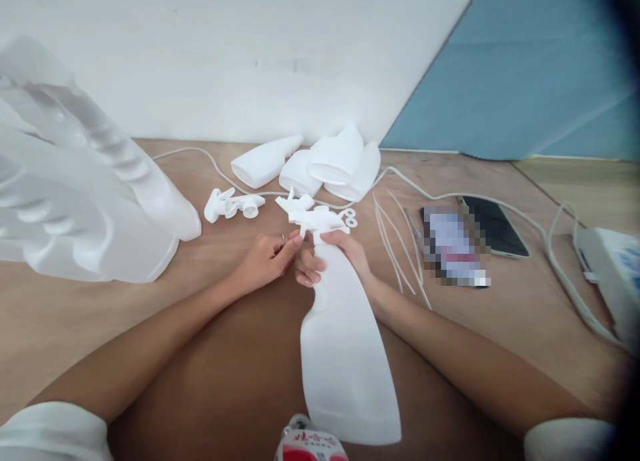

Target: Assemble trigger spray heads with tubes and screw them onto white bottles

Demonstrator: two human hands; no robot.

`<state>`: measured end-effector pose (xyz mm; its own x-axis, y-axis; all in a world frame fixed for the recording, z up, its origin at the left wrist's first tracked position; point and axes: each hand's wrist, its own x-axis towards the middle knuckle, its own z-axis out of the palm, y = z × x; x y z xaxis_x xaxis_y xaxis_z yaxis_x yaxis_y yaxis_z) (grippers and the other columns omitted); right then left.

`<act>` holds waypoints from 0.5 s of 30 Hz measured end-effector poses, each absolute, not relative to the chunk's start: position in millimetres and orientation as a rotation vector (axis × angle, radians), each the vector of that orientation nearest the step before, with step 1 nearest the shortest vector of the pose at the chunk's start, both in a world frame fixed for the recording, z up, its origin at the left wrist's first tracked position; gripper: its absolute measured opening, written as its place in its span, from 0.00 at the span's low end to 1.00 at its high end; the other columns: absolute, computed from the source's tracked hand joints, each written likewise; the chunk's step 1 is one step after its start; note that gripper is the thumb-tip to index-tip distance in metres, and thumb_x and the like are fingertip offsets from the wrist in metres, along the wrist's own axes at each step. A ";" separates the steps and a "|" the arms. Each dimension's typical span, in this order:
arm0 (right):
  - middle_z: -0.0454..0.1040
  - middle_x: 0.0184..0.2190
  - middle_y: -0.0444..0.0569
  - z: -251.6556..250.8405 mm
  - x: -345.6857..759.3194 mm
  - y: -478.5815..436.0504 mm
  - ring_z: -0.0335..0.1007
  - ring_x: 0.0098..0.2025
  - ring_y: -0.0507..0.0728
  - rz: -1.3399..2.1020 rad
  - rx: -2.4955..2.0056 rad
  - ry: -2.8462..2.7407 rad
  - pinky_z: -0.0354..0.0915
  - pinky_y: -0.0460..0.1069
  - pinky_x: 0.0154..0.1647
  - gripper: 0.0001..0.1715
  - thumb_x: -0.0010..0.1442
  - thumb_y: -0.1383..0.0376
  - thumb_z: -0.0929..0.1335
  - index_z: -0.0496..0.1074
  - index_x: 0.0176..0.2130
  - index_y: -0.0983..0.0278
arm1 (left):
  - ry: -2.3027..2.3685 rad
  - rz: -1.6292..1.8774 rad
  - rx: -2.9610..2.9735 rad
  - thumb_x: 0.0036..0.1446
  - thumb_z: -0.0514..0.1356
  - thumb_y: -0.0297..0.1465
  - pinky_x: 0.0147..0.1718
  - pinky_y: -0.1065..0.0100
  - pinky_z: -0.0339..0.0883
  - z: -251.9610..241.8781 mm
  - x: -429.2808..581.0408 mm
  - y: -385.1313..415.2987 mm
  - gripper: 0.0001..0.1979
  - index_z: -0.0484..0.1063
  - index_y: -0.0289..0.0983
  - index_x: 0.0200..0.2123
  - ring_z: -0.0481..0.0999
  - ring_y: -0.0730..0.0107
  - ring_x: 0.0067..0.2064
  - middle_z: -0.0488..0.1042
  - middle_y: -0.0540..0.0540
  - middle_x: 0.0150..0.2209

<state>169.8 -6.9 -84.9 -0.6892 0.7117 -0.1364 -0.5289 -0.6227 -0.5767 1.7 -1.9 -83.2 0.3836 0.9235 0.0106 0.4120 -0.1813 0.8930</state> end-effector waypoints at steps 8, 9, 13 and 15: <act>0.63 0.14 0.42 -78.7 172.4 -8.6 0.61 0.17 0.53 2.307 -0.589 -0.750 0.59 0.48 0.23 0.13 0.56 0.58 0.61 0.65 0.33 0.65 | 1.137 0.748 1.923 0.61 0.48 0.52 0.18 0.69 0.47 -92.8 -1.1 -9.5 0.33 0.57 0.37 0.11 0.58 0.77 0.16 0.60 0.50 0.12; 0.63 0.14 0.42 -77.1 174.2 -8.8 0.62 0.17 0.53 2.298 -0.603 -0.770 0.60 0.48 0.24 0.14 0.57 0.57 0.61 0.65 0.33 0.65 | 1.114 0.736 1.932 0.61 0.48 0.52 0.18 0.69 0.47 -92.5 -2.5 -10.3 0.33 0.58 0.37 0.12 0.58 0.76 0.17 0.61 0.50 0.12; 0.65 0.17 0.42 -64.4 182.7 -7.4 0.64 0.21 0.54 2.100 -0.631 -0.889 0.62 0.49 0.26 0.17 0.59 0.55 0.61 0.66 0.41 0.63 | 0.871 0.665 1.974 0.63 0.49 0.49 0.22 0.71 0.53 -87.8 -7.2 -14.5 0.28 0.66 0.35 0.20 0.63 0.76 0.21 0.67 0.50 0.19; 0.65 0.18 0.42 -54.8 186.2 -5.5 0.65 0.22 0.54 1.975 -0.642 -0.926 0.63 0.49 0.27 0.19 0.59 0.54 0.61 0.66 0.45 0.62 | 0.797 0.624 1.980 0.61 0.52 0.48 0.24 0.72 0.55 -83.9 -6.9 -19.6 0.23 0.71 0.35 0.28 0.64 0.76 0.23 0.70 0.50 0.23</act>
